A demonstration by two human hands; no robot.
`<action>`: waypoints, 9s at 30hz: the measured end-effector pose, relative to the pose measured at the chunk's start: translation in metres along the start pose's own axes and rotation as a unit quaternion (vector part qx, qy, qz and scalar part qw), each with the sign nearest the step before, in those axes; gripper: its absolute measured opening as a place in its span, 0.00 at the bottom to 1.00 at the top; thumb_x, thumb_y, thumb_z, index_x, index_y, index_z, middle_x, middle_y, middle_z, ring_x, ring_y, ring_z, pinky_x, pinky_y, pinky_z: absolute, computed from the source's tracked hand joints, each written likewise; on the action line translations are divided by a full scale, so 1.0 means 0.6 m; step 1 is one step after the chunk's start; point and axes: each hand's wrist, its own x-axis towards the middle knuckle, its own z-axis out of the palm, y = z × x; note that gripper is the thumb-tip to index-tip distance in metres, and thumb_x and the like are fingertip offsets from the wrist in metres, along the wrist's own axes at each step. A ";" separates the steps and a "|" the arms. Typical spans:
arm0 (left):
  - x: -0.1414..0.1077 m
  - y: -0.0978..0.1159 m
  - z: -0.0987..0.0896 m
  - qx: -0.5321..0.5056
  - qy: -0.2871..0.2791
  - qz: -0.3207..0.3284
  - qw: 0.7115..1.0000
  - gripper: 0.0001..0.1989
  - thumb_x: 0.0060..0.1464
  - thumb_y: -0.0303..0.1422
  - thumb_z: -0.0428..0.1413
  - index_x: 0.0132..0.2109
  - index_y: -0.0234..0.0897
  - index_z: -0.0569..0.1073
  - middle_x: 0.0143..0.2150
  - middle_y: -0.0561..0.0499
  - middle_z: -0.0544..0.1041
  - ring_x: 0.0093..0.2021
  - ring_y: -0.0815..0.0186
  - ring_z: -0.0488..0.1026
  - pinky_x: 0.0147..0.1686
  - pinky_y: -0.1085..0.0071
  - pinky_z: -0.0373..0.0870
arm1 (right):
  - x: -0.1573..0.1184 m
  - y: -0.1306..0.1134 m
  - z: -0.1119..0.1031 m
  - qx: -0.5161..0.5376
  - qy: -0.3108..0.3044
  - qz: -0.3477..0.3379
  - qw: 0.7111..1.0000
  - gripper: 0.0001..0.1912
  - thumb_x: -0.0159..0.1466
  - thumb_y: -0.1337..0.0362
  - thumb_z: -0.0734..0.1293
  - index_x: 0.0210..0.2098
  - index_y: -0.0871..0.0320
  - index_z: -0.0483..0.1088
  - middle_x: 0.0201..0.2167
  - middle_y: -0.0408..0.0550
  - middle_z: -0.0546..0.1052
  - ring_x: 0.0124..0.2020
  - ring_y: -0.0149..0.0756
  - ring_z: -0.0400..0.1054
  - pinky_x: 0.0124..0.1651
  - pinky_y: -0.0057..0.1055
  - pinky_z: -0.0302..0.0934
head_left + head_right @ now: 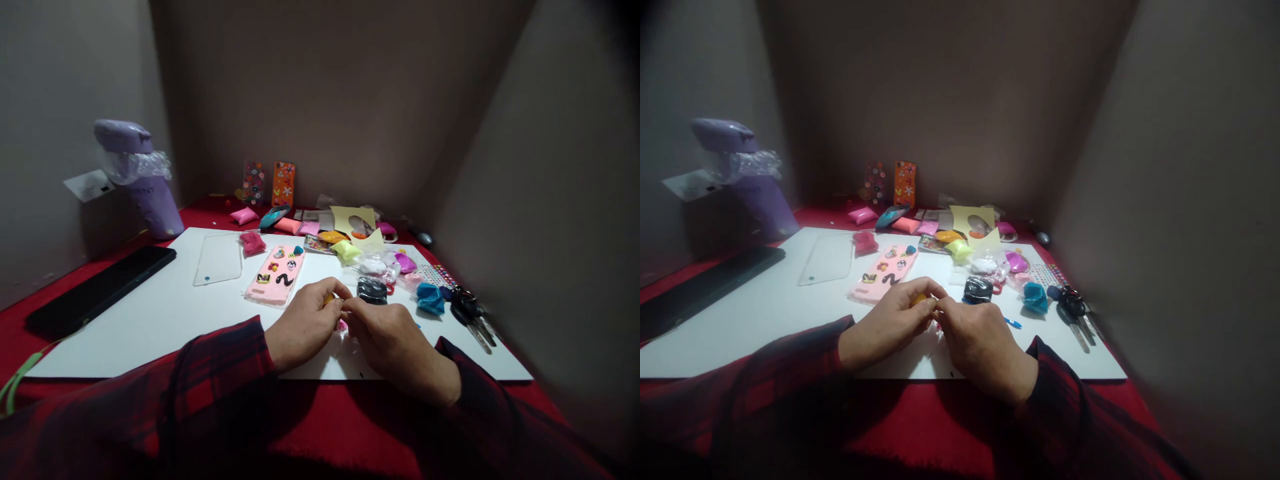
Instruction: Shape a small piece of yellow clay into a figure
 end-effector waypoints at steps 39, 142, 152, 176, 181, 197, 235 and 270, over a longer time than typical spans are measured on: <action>-0.010 0.021 0.000 -0.218 0.029 0.023 0.975 0.16 0.59 0.44 0.40 0.46 0.40 0.61 0.24 0.57 0.65 0.18 0.74 0.60 0.15 0.78 0.59 | 0.009 -0.009 -0.008 0.047 0.112 0.005 0.993 0.10 0.68 0.68 0.55 0.39 0.61 0.67 0.32 0.50 0.70 0.33 0.34 0.66 0.36 0.30 0.59; 0.000 0.011 0.007 -0.256 0.042 0.021 0.965 0.12 0.55 0.41 0.52 0.39 0.37 0.64 0.23 0.59 0.65 0.13 0.82 0.55 0.12 0.84 0.52 | 0.000 -0.008 0.001 0.002 -0.005 -0.052 0.999 0.10 0.67 0.68 0.56 0.32 0.60 0.67 0.26 0.44 0.69 0.24 0.29 0.59 0.27 0.27 0.46; -0.005 0.023 0.007 -0.260 0.050 0.022 0.964 0.11 0.55 0.40 0.52 0.32 0.35 0.68 0.18 0.60 0.61 0.15 0.80 0.55 0.16 0.83 0.54 | 0.003 -0.007 0.000 -0.008 -0.007 -0.053 0.999 0.12 0.67 0.67 0.55 0.31 0.61 0.67 0.25 0.45 0.69 0.25 0.30 0.60 0.27 0.28 0.48; -0.007 0.013 0.001 -0.173 0.022 0.027 0.984 0.12 0.51 0.40 0.56 0.39 0.37 0.68 0.23 0.57 0.65 0.19 0.77 0.58 0.19 0.80 0.55 | 0.001 -0.006 0.003 -0.002 0.003 -0.079 0.997 0.09 0.65 0.72 0.57 0.38 0.57 0.67 0.29 0.44 0.70 0.26 0.30 0.62 0.27 0.26 0.51; -0.005 0.009 0.001 -0.166 0.056 0.019 0.984 0.10 0.51 0.35 0.57 0.40 0.38 0.66 0.25 0.58 0.66 0.19 0.78 0.59 0.20 0.81 0.56 | 0.001 -0.010 0.000 0.011 -0.018 -0.070 0.997 0.09 0.68 0.69 0.56 0.39 0.58 0.67 0.30 0.45 0.70 0.27 0.30 0.62 0.28 0.27 0.52; 0.001 0.006 0.009 -0.276 0.026 0.018 0.961 0.12 0.54 0.42 0.53 0.37 0.37 0.65 0.19 0.61 0.62 0.13 0.81 0.54 0.14 0.84 0.53 | 0.000 -0.010 0.000 -0.038 -0.032 -0.066 0.997 0.09 0.66 0.69 0.57 0.32 0.60 0.67 0.27 0.45 0.69 0.26 0.31 0.60 0.26 0.28 0.47; 0.000 0.016 0.005 -0.261 0.070 -0.005 0.963 0.15 0.56 0.43 0.49 0.31 0.35 0.65 0.16 0.60 0.59 0.12 0.82 0.52 0.11 0.87 0.49 | -0.002 -0.008 -0.005 0.100 0.136 -0.014 0.986 0.07 0.66 0.68 0.60 0.40 0.60 0.70 0.29 0.45 0.74 0.28 0.31 0.69 0.31 0.27 0.57; -0.015 0.013 0.013 -0.234 -0.123 -0.002 0.964 0.35 0.53 0.55 0.35 0.60 0.38 0.56 0.29 0.49 0.69 0.23 0.70 0.68 0.19 0.76 0.66 | 0.017 -0.026 -0.019 0.238 0.165 -0.017 0.957 0.06 0.63 0.68 0.63 0.40 0.58 0.68 0.41 0.50 0.70 0.45 0.41 0.64 0.46 0.39 0.61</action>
